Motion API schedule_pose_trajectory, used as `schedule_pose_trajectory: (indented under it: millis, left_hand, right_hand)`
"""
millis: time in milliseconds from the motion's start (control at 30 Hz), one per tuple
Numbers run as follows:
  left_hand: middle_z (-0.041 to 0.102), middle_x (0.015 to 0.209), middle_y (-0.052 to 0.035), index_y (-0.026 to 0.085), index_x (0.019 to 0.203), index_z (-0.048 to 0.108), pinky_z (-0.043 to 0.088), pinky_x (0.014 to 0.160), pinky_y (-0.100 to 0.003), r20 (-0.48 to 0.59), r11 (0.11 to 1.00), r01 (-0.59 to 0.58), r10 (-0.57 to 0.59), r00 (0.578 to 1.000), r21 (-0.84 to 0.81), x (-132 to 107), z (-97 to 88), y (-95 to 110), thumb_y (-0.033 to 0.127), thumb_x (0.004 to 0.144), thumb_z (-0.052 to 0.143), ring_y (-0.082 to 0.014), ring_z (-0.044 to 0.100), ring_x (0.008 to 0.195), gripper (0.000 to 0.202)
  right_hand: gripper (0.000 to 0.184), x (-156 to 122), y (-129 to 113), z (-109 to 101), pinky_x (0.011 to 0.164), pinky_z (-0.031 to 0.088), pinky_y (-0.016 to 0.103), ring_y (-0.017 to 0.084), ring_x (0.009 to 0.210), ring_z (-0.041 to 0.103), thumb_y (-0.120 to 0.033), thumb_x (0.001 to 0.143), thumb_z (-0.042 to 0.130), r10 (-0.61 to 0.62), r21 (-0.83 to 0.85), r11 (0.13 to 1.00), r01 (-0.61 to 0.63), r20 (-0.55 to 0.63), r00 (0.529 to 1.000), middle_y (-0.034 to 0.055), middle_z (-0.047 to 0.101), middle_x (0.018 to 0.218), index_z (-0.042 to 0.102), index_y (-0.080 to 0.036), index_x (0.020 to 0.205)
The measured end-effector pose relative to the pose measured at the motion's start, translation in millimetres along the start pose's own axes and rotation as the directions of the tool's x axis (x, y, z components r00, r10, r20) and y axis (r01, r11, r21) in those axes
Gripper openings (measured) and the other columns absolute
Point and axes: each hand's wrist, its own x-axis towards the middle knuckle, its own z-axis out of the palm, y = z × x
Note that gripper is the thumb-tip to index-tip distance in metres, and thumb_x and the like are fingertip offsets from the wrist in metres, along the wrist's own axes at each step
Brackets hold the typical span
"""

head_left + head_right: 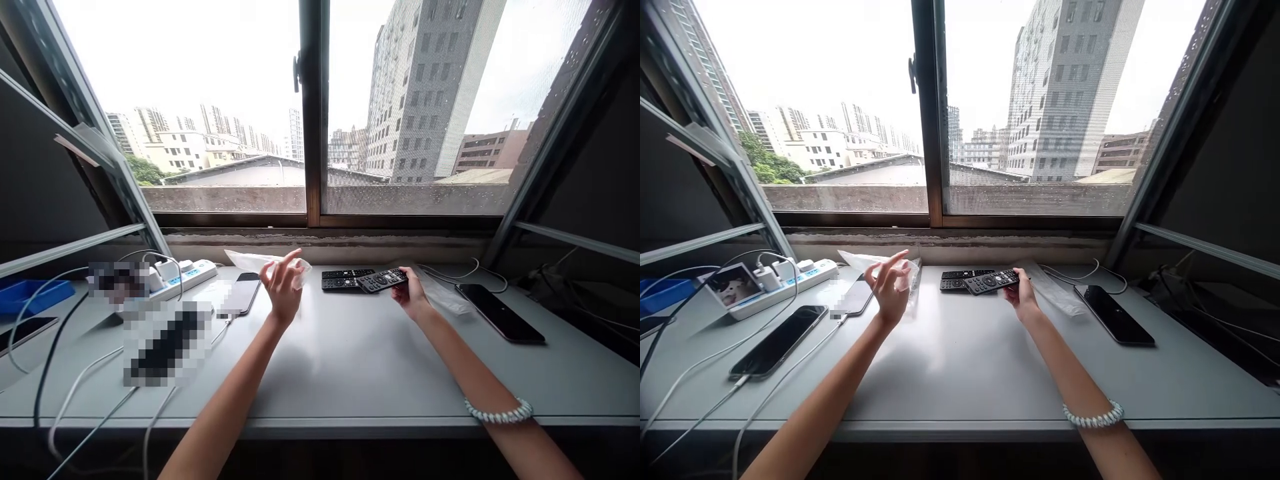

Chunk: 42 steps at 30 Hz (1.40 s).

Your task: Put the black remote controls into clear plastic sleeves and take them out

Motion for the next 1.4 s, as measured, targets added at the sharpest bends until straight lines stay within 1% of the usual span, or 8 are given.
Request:
schedule_pose_trajectory:
  millis: [133,300,467,733,967,1067,1267,1400]
  left_hand:
    - [0.065,0.109,-0.0003,0.025,0.091,0.056,0.030,0.088,-0.034,0.346,0.998,-0.053,0.043,0.937,0.020,-16,10.1,-1,0.013,0.088,0.043,-0.0149,0.060,0.093,0.018]
    - [0.058,0.119,-0.0081,0.018,0.127,0.042,0.032,0.092,-0.034,0.716,0.999,0.015,-0.043,0.697,0.046,-32,24.6,-4,0.017,0.086,0.043,-0.0212,0.052,0.109,0.041]
    - [0.064,0.104,-0.0069,0.018,0.100,0.063,0.032,0.096,-0.037,0.881,0.994,0.048,-0.114,0.459,0.103,-34,25.6,-14,0.006,0.076,0.045,-0.0214,0.057,0.098,0.032]
    - [0.067,0.088,-0.0038,0.019,0.078,0.063,0.035,0.090,-0.040,0.686,0.988,0.111,-0.152,0.711,0.104,-22,20.2,-11,0.012,0.080,0.044,-0.0175,0.060,0.076,0.021]
    - [0.066,0.085,-0.0033,0.020,0.077,0.056,0.034,0.088,-0.036,0.600,0.992,0.094,-0.125,0.790,0.082,-20,24.4,-8,0.022,0.086,0.045,-0.0170,0.058,0.073,0.014]
    - [0.067,0.080,-0.0016,0.020,0.081,0.054,0.033,0.086,-0.034,0.615,0.989,0.119,-0.150,0.774,0.090,-19,24.8,-5,0.014,0.085,0.042,-0.0161,0.058,0.070,0.015]
    - [0.065,0.092,-0.0037,0.023,0.106,0.052,0.031,0.088,-0.037,0.668,0.991,0.112,-0.128,0.733,0.067,-18,25.5,0,0.023,0.078,0.055,-0.0216,0.058,0.088,0.028]
    - [0.062,0.094,-0.0048,0.022,0.098,0.056,0.031,0.089,-0.038,0.686,0.995,0.070,-0.099,0.721,0.069,-17,26.0,3,0.030,0.079,0.054,-0.0212,0.057,0.087,0.020]
  right_hand:
    - [0.020,-5,-2,3,0.039,0.046,0.017,0.011,0.045,0.058,-0.034,0.077,0.054,0.049,-0.026,0.998,-0.049,0.000,0.999,0.0017,0.061,0.051,0.053,-0.020,0.062]
    - [0.012,-7,-4,3,0.044,0.049,0.016,0.015,0.066,0.067,-0.025,0.078,0.053,0.096,-0.051,0.995,-0.089,0.148,0.984,0.0073,0.070,0.071,0.062,-0.018,0.081]
    - [0.028,-12,-6,3,0.048,0.051,0.017,0.018,0.081,0.068,-0.023,0.078,0.058,0.078,-0.131,0.991,-0.038,0.312,0.947,0.0081,0.071,0.090,0.063,-0.019,0.105]
    - [0.040,-23,5,13,0.060,0.057,0.027,0.019,0.084,0.065,-0.029,0.066,0.071,-0.367,-0.205,0.848,0.488,0.437,0.821,0.0017,0.068,0.099,0.066,-0.024,0.105]
    - [0.033,-23,6,4,0.098,0.043,0.041,0.021,0.116,0.051,-0.012,0.079,0.051,-0.568,-0.379,0.099,0.920,0.738,0.365,-0.0045,0.057,0.124,0.070,-0.035,0.096]
    - [0.042,-23,1,-2,0.094,0.046,0.039,0.019,0.119,0.048,-0.009,0.084,0.041,-0.526,-0.375,-0.060,0.925,0.800,0.290,-0.0066,0.056,0.124,0.068,-0.037,0.099]
    - [0.026,-28,-3,2,0.091,0.046,0.038,0.022,0.112,0.053,-0.019,0.083,0.050,-0.672,-0.383,0.069,0.921,0.664,0.326,-0.0024,0.062,0.116,0.071,-0.033,0.086]
    - [0.028,-33,-3,11,0.059,0.053,0.031,0.020,0.072,0.064,-0.034,0.073,0.064,-0.710,-0.329,0.566,0.756,0.273,0.649,0.0036,0.066,0.091,0.065,-0.027,0.100]
